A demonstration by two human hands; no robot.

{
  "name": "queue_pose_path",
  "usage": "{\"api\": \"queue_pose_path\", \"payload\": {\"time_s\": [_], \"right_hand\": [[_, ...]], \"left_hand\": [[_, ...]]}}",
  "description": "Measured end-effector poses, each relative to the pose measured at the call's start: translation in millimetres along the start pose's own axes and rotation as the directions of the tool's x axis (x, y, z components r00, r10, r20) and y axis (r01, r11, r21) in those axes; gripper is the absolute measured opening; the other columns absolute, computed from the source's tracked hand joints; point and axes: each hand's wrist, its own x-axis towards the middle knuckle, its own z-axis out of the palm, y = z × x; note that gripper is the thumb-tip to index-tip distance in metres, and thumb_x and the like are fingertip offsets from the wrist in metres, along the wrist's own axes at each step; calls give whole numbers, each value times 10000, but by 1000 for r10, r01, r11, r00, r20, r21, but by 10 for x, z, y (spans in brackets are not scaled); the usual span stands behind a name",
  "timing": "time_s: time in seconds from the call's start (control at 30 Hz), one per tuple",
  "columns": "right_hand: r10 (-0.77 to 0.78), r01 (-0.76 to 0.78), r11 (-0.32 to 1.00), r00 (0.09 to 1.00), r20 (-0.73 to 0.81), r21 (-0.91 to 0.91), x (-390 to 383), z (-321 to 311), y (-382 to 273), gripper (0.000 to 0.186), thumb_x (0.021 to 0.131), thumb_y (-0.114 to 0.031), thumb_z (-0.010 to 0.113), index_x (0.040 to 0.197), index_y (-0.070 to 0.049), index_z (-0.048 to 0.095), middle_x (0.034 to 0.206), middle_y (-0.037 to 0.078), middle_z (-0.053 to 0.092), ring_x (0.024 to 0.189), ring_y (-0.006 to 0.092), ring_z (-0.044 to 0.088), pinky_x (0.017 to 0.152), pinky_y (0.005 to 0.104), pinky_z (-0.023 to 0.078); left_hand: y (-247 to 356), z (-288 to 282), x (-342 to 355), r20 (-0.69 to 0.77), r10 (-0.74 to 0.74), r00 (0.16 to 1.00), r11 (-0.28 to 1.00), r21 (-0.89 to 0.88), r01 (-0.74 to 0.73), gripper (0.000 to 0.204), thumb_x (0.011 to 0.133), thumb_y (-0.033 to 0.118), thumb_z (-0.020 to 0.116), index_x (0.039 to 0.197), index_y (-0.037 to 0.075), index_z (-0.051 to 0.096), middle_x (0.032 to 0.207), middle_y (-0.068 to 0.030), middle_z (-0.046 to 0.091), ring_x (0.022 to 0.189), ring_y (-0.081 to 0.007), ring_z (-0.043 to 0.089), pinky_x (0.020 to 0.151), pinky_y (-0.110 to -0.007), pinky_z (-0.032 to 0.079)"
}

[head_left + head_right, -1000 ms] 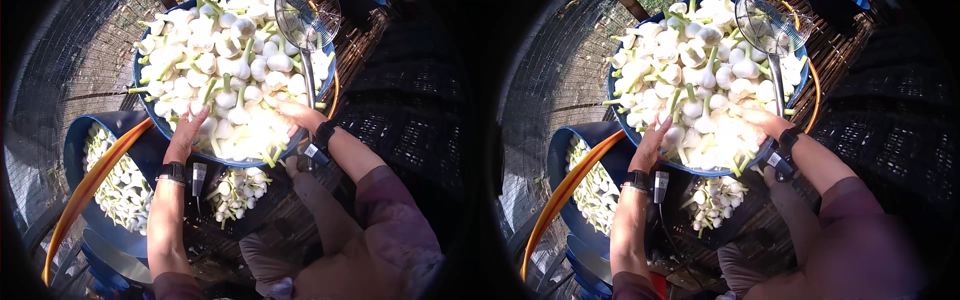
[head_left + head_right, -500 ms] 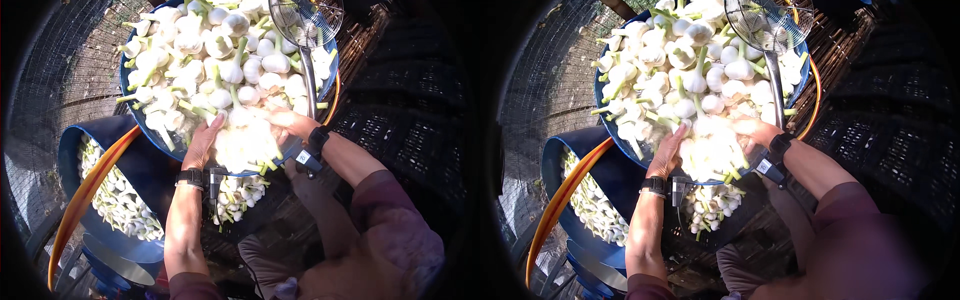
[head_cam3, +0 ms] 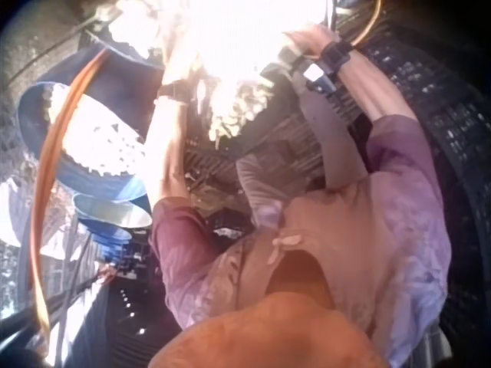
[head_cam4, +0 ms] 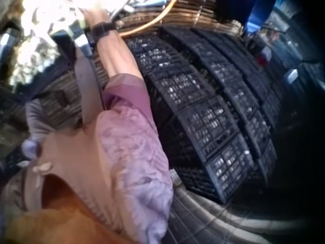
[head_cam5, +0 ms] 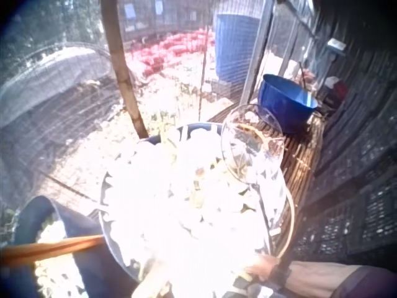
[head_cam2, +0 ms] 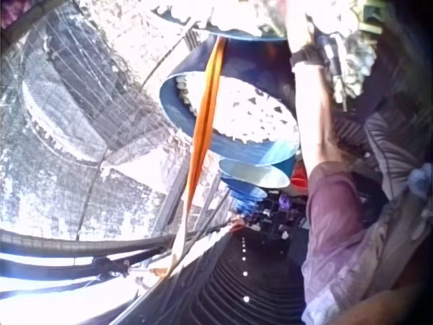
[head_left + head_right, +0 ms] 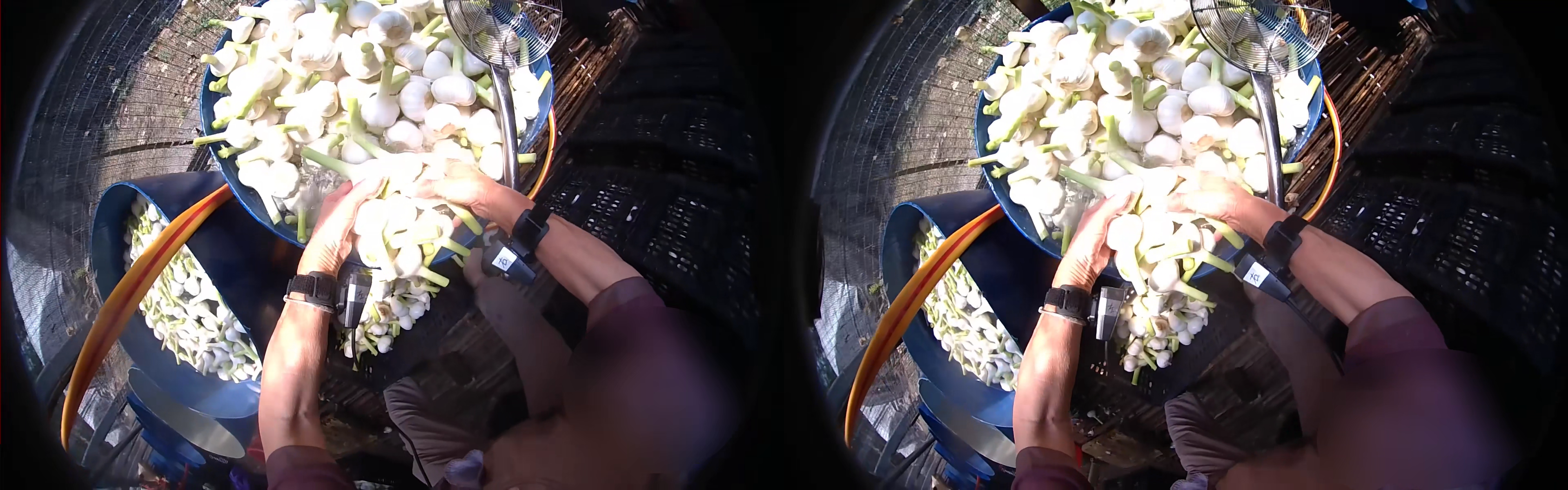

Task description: The person washes white bulb vegetables in a large blue tub using a metal strainer, then transfers them to a black crate on a digital scale. They arrange the vegetables, place a purple mesh bag over the crate, and tie it shut. The person then moves the crate and repeats the washing and transferring process.

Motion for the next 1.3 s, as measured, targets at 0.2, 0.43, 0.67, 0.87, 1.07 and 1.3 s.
{"api": "queue_pose_path", "payload": {"time_s": [0.2, 0.43, 0.67, 0.87, 1.07, 1.3], "right_hand": [[-180, 182, 983, 981, -75, 25, -94, 172, 65, 388, 820, -101, 609, 1191, -32, 516, 913, 55, 610, 712, 108, 608, 490, 248, 525], [-412, 407, 863, 910, 48, -299, -758, 805, 811, 725, 720, -307, 744, 1292, -4, 419, 1179, 167, 538, 1147, 238, 496, 1012, 335, 354], [-535, 216, 606, 823, -191, -766, -578, 239, 452, 604, 716, -385, 697, 1169, -8, 566, 966, 219, 644, 939, 341, 624, 835, 393, 487], [-112, -11, 950, 920, -377, -311, -194, -309, -40, 550, 856, -327, 613, 1284, -37, 426, 1013, 94, 593, 842, 198, 591, 685, 310, 485], [-85, 64, 994, 962, -260, -88, 382, -457, 431, 579, 890, -353, 573, 1329, -38, 364, 1197, 156, 513, 1065, 223, 546, 768, 384, 505], [302, -301, 952, 953, 8, -62, 280, -545, 224, 562, 919, -327, 539, 1366, -37, 364, 1258, 167, 500, 1158, 221, 504, 849, 364, 509]], "left_hand": [[90, 102, -364, -29, 35, 999, 992, -122, -38, 393, 834, 173, 657, 1154, -32, 557, 1035, -79, 621, 910, -140, 601, 806, -280, 495], [-423, -106, -1596, -12, -19, 1000, 997, -74, 18, 555, 768, 122, 711, 1252, -7, 473, 1131, -83, 570, 1022, -179, 553, 908, -314, 443], [-369, -292, -1592, -257, 278, 926, 736, 676, -34, 692, 710, 94, 747, 1330, 62, 442, 1309, -129, 434, 1108, -247, 478, 913, -341, 431], [99, -71, -551, -316, 66, 946, 959, 283, 27, 883, 771, 399, 723, 1430, 24, 270, 1322, -252, 445, 1199, -265, 460, 972, -341, 383], [-188, -194, 273, -266, 96, 959, 964, 266, -23, 868, 771, 442, 722, 1417, 34, 310, 1231, -166, 544, 1103, -233, 534, 908, -349, 430], [-177, -225, 183, -73, -3, 997, 1000, 29, 5, 665, 805, 346, 718, 1319, 35, 434, 1219, -107, 551, 1071, -217, 550, 838, -322, 487]]}}
